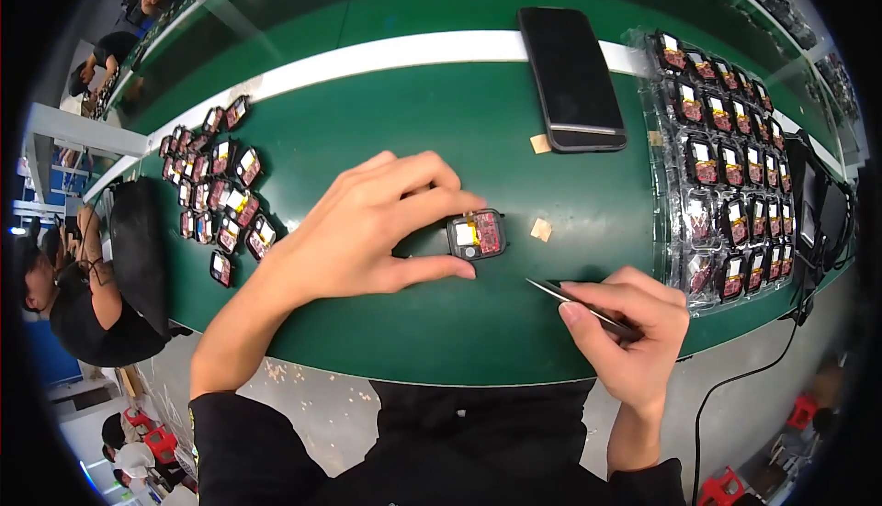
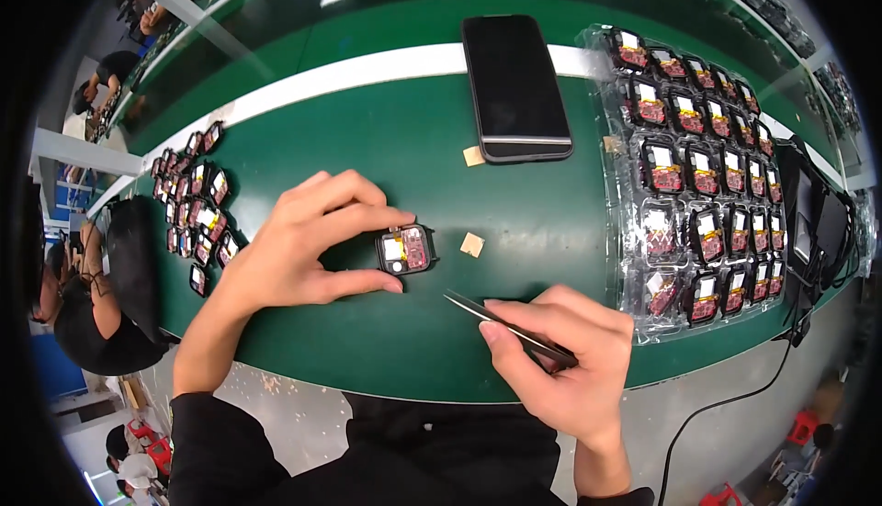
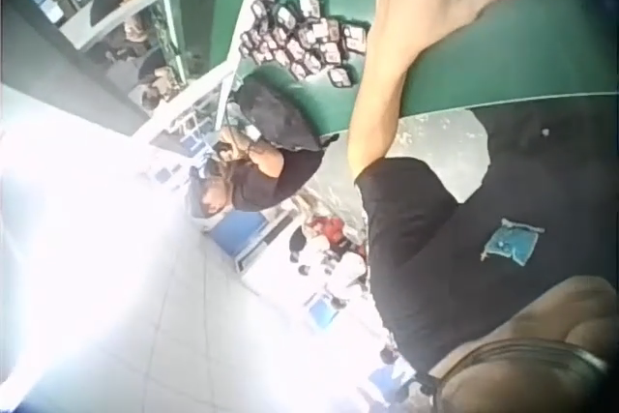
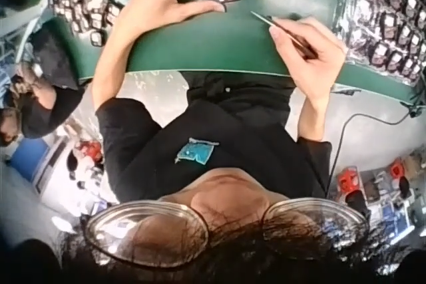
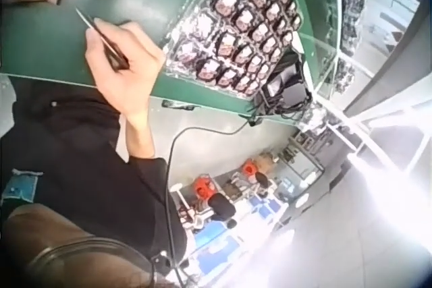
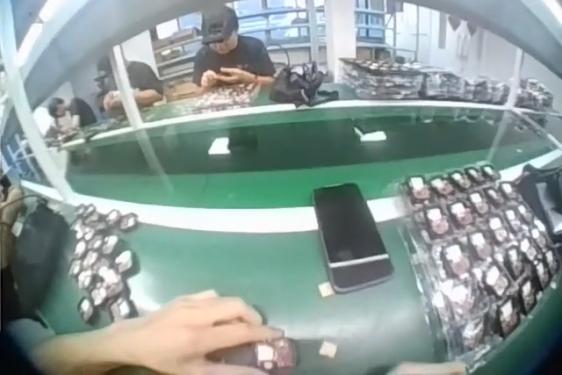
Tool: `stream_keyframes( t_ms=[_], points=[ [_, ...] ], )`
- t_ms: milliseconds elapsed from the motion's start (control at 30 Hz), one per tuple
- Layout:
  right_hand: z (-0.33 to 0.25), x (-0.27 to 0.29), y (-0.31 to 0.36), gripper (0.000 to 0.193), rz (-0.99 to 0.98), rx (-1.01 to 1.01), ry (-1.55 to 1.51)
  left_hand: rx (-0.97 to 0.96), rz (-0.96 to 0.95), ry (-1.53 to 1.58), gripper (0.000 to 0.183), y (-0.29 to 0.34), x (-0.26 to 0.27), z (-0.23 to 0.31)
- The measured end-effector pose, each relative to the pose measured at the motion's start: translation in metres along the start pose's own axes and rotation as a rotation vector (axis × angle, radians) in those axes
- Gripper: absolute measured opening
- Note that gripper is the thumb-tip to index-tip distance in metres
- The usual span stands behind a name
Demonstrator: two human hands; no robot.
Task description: Manually assemble and inspect smart watch or small electronic device components using a pick tool.
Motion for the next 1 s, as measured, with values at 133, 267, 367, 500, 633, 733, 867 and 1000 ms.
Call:
stream_keyframes(
  t_ms=[133,267,367,500,633,733,867,1000],
  points=[
    [0.001,-0.001,0.000,0.021,0.011,0.035,0.012,0.054,0.026,0.011,0.067,-0.001,0.000,0.007],
    [0.000,-0.001,0.001,0.022,0.008,0.019,0.034,0.110,0.054,0.014,0.064,-0.001,-0.004,0.013],
    [-0.001,0.000,0.003,0.022,0.008,0.015,0.015,0.127,0.042,0.002,0.061,0.003,-0.006,0.011],
    [-0.001,0.002,0.002,0.022,-0.012,0.011,-0.034,0.103,0.022,0.126,0.059,-0.001,-0.004,0.020],
    [-0.009,0.001,-0.008,0.019,-0.076,0.004,-0.056,0.002,0.017,0.169,0.059,-0.002,-0.013,0.023],
    [-0.012,-0.004,-0.013,0.017,-0.068,-0.012,0.013,-0.001,0.007,0.176,0.057,-0.006,-0.011,0.021],
    [-0.008,-0.015,-0.022,0.014,-0.089,-0.002,0.075,0.029,0.018,0.185,0.058,-0.005,-0.016,0.019],
    [-0.010,-0.019,-0.023,0.013,-0.089,0.010,0.097,0.023,0.019,0.172,0.060,-0.004,-0.016,0.019]
  ],
)
Point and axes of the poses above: each hand's wrist, its own y-axis away from the middle knuckle, its own x-axis out of the back of the hand, z = x × y, the point moved 1 cm from there along -y, towards the middle knuckle, and after that the axes turned 14 degrees about -x, right-handed, at the moved point
